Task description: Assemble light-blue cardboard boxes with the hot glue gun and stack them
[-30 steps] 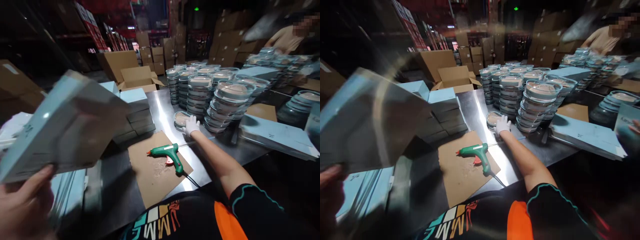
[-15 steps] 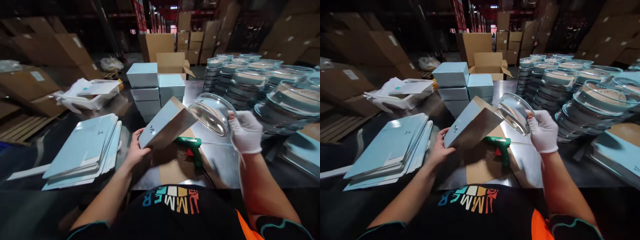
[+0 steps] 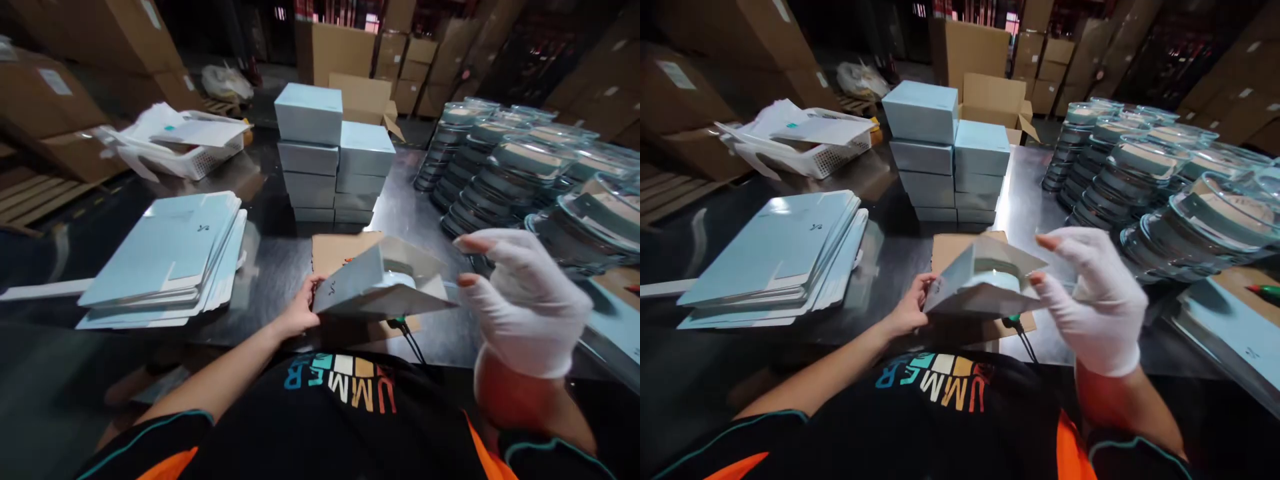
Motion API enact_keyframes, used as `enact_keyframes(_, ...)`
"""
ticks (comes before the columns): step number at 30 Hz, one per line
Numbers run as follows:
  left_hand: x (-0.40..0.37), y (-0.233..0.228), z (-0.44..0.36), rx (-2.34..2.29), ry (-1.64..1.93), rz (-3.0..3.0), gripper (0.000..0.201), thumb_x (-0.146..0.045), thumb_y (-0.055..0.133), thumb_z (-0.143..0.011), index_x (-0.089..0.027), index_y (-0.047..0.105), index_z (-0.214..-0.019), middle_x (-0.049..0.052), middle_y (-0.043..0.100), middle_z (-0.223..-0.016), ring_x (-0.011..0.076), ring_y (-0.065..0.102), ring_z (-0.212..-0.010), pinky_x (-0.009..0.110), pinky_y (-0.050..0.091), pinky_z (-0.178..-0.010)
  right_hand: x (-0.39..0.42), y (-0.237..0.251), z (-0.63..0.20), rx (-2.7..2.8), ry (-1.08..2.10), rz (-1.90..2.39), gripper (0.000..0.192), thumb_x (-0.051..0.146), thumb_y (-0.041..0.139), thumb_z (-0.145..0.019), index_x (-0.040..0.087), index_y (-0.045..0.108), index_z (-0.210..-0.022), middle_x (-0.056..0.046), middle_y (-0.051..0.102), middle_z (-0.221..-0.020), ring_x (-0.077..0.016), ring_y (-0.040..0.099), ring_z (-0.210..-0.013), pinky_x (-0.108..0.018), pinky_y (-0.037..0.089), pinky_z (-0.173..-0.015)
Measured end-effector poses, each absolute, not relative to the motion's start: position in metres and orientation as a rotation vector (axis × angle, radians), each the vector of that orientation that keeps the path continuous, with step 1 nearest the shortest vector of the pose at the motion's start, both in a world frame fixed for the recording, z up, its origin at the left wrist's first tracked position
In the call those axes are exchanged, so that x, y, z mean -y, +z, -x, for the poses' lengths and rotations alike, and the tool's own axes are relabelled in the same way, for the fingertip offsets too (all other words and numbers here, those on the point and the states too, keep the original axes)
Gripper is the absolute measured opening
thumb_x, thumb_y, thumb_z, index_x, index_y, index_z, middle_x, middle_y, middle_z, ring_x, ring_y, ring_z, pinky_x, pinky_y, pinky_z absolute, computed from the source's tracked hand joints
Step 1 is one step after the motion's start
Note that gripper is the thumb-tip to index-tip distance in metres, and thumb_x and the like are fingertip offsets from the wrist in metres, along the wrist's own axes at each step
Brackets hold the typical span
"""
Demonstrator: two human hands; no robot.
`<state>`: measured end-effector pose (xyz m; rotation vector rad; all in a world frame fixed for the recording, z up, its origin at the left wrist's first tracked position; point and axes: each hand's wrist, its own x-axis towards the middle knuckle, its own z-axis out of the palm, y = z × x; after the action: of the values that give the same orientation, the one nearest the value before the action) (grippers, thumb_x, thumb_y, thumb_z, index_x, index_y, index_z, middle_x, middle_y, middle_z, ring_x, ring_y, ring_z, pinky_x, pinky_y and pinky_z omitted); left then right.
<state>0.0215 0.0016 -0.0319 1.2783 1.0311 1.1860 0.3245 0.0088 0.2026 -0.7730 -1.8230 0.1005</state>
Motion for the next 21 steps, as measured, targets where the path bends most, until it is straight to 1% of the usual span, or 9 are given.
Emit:
enact_keyframes(3,0.001,-0.048,-0.008,-1.178,1.207,-1.404,0.094,-0.039,0.105,-0.061,-0.024,0.055,-0.14,0.014,0.071,-0.133,0.0333,0.075,-0.118,0.05,0.064,-0.103,-0.01,0.159,-0.346,1.71,0.382,0.79,0.062,0.069,0.078,-0.097,0.037,0.073,-0.15,-0.013,0.07,-0.152,-0.0354,0.072,-0.134,-0.055,0.06,-0.111)
enact_keyframes(5,0.004,-0.057,0.0,-1.196,1.249,-1.505,0.103,-0.047,0.105,-0.063,-0.025,0.051,-0.149,0.015,0.071,-0.132,0.0353,0.074,-0.116,0.054,0.067,-0.098,-0.008,0.122,-0.346,1.805,0.528,0.907,0.082,0.078,0.074,-0.095,0.038,0.058,-0.165,-0.015,0.054,-0.173,-0.0391,0.062,-0.152,-0.059,0.058,-0.119)
enact_keyframes(8,0.012,-0.058,0.007,-1.214,1.455,-1.691,0.116,-0.057,0.102,-0.07,-0.028,0.041,-0.164,0.016,0.068,-0.139,0.0389,0.07,-0.127,0.058,0.066,-0.102,-0.001,0.073,-0.321,1.967,0.554,0.905,0.083,0.061,0.074,-0.103,0.038,0.041,-0.175,-0.015,0.04,-0.183,-0.0385,0.046,-0.166,-0.063,0.045,-0.133)
enact_keyframes(10,0.015,-0.047,0.009,-1.219,1.65,-1.816,0.11,-0.063,0.1,-0.072,-0.029,0.047,-0.163,0.017,0.063,-0.148,0.0405,0.064,-0.141,0.06,0.061,-0.114,0.004,0.056,-0.3,2.019,0.538,0.808,0.073,0.048,0.069,-0.107,0.036,0.043,-0.174,-0.012,0.035,-0.186,-0.0362,0.039,-0.171,-0.063,0.04,-0.136)
enact_keyframes(12,0.016,-0.027,0.007,-1.157,1.756,-1.914,0.087,-0.067,0.096,-0.076,-0.029,0.065,-0.148,0.015,0.062,-0.151,0.04,0.062,-0.143,0.058,0.058,-0.118,0.005,0.054,-0.283,2.01,0.594,0.783,0.064,0.051,0.066,-0.107,0.033,0.055,-0.167,-0.01,0.036,-0.186,-0.0362,0.039,-0.171,-0.06,0.041,-0.136)
enact_keyframes(15,0.015,0.001,-0.001,-1.018,1.758,-1.96,0.051,-0.067,0.088,-0.087,-0.023,0.081,-0.113,0.014,0.067,-0.141,0.0334,0.071,-0.121,0.05,0.064,-0.103,-0.001,0.063,-0.263,1.861,0.785,0.926,0.051,0.062,0.062,-0.105,0.026,0.078,-0.138,-0.014,0.059,-0.169,-0.0384,0.054,-0.16,-0.058,0.049,-0.13)
enact_keyframes(16,0.014,0.007,-0.004,-1.002,1.78,-1.905,0.05,-0.067,0.086,-0.089,-0.022,0.081,-0.11,0.014,0.068,-0.137,0.0312,0.072,-0.115,0.047,0.064,-0.099,-0.003,0.066,-0.255,1.77,0.821,0.976,0.046,0.06,0.062,-0.105,0.025,0.08,-0.129,-0.015,0.067,-0.16,-0.0379,0.061,-0.153,-0.057,0.053,-0.126)
enact_keyframes(18,0.013,0.012,-0.007,-1.0,1.887,-1.73,0.06,-0.073,0.084,-0.088,-0.026,0.075,-0.123,0.013,0.067,-0.137,0.0305,0.072,-0.114,0.047,0.063,-0.099,-0.007,0.068,-0.241,1.579,0.819,1.021,0.034,0.047,0.065,-0.103,0.025,0.076,-0.127,-0.015,0.074,-0.147,-0.0341,0.071,-0.139,-0.054,0.058,-0.119)
enact_keyframes(21,0.009,0.007,-0.001,-0.977,1.914,-1.702,0.08,-0.077,0.093,-0.074,-0.034,0.067,-0.136,0.01,0.068,-0.131,0.0323,0.069,-0.122,0.051,0.061,-0.105,-0.012,0.067,-0.229,1.455,0.767,0.978,0.054,0.029,0.062,-0.098,0.031,0.054,-0.152,-0.012,0.067,-0.157,-0.0272,0.072,-0.133,-0.05,0.061,-0.115)
